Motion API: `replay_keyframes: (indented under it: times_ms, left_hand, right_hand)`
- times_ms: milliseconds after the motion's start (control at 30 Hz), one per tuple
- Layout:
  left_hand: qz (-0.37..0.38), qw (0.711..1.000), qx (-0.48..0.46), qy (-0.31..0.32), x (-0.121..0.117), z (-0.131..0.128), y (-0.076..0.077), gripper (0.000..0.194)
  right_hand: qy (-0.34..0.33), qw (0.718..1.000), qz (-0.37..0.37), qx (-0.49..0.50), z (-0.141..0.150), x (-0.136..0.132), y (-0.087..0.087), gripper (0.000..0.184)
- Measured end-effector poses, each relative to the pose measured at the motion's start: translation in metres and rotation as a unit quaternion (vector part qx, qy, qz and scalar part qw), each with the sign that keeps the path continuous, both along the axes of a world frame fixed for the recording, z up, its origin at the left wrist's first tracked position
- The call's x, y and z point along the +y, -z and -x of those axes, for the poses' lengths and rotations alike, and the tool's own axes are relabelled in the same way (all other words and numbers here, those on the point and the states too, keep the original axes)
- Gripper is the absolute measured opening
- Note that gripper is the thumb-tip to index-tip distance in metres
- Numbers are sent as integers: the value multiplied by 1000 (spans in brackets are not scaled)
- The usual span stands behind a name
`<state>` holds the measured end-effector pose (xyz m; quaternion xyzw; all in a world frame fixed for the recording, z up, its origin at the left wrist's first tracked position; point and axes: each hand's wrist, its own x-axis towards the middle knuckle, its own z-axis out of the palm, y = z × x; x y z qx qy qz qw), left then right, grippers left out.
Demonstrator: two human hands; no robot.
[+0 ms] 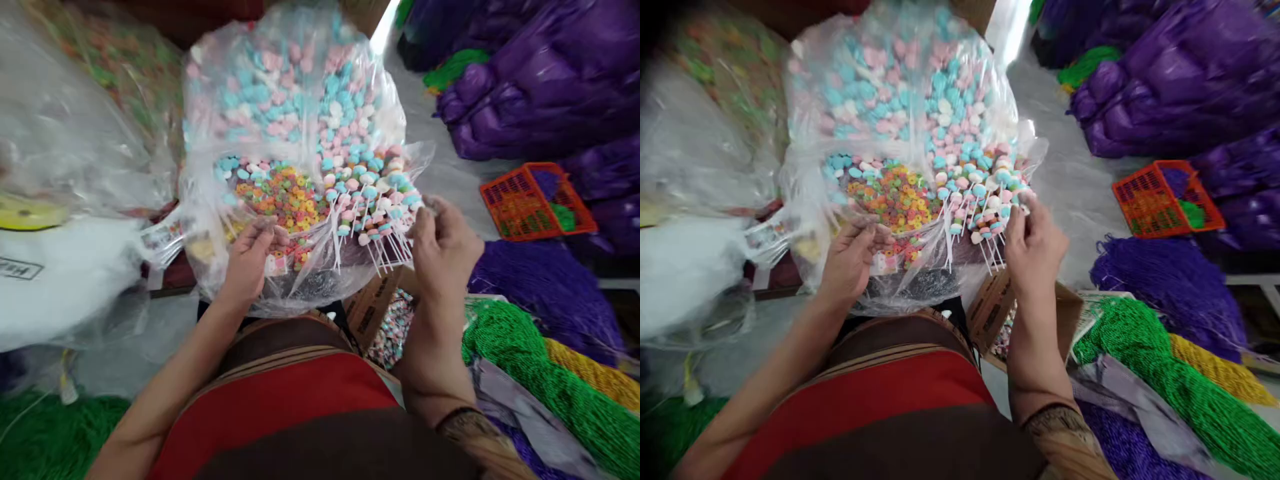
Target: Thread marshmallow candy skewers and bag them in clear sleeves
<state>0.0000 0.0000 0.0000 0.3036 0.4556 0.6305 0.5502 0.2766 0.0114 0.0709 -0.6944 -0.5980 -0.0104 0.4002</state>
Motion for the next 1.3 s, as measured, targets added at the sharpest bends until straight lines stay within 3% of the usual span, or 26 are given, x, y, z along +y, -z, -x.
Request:
replay_keyframes:
  times_ms: [67, 133, 300, 533, 667, 800, 867, 900, 1000, 1067, 1167, 1300]
  left_hand:
    - [2, 1000, 3, 2, -1, 0, 3, 23]
    - [2, 1000, 7, 4, -1, 0, 5, 23]
    - [2, 1000, 23, 11, -1, 1, 7, 22]
    - [1, 1000, 17, 22, -3, -3, 8, 21]
    - [7, 999, 28, 29, -4, -4, 9, 23]
    - [14, 999, 33, 32, -5, -3, 8, 22]
    - [29, 997, 43, 53, -6, -3, 8, 22]
    - [42, 995, 53, 73, -7, -4, 9, 21]
    - [90, 982, 95, 139, -9, -8, 12, 20]
    - [105, 975, 119, 157, -10, -11, 14, 27]
    - [83, 976, 116, 167, -10, -13, 15, 33]
    - [29, 983, 79, 165, -12, -12, 11, 26]
  right_hand:
    - [-100, 989, 109, 15, 15, -20, 23, 30]
    - [-186, 959, 214, 12, 28, -33, 46, 28]
    - [-140, 945, 291, -52, 48, -32, 86, 28]
    - [-121, 940, 310, -73, 55, -30, 89, 22]
    - [-98, 947, 305, -10, 51, -25, 88, 20]
    - [-76, 952, 286, 81, 41, -30, 75, 20]
    - [-111, 926, 313, 176, 36, -42, 67, 24]
    - [-135, 898, 342, 241, 35, -49, 64, 26]
    - [-174, 780, 416, 433, 38, -74, 65, 35]
    - [-178, 722, 431, 510, 44, -88, 70, 40]
    - [-189, 688, 431, 552, 55, -100, 80, 42]
    - [-194, 684, 421, 563, 66, -101, 86, 41]
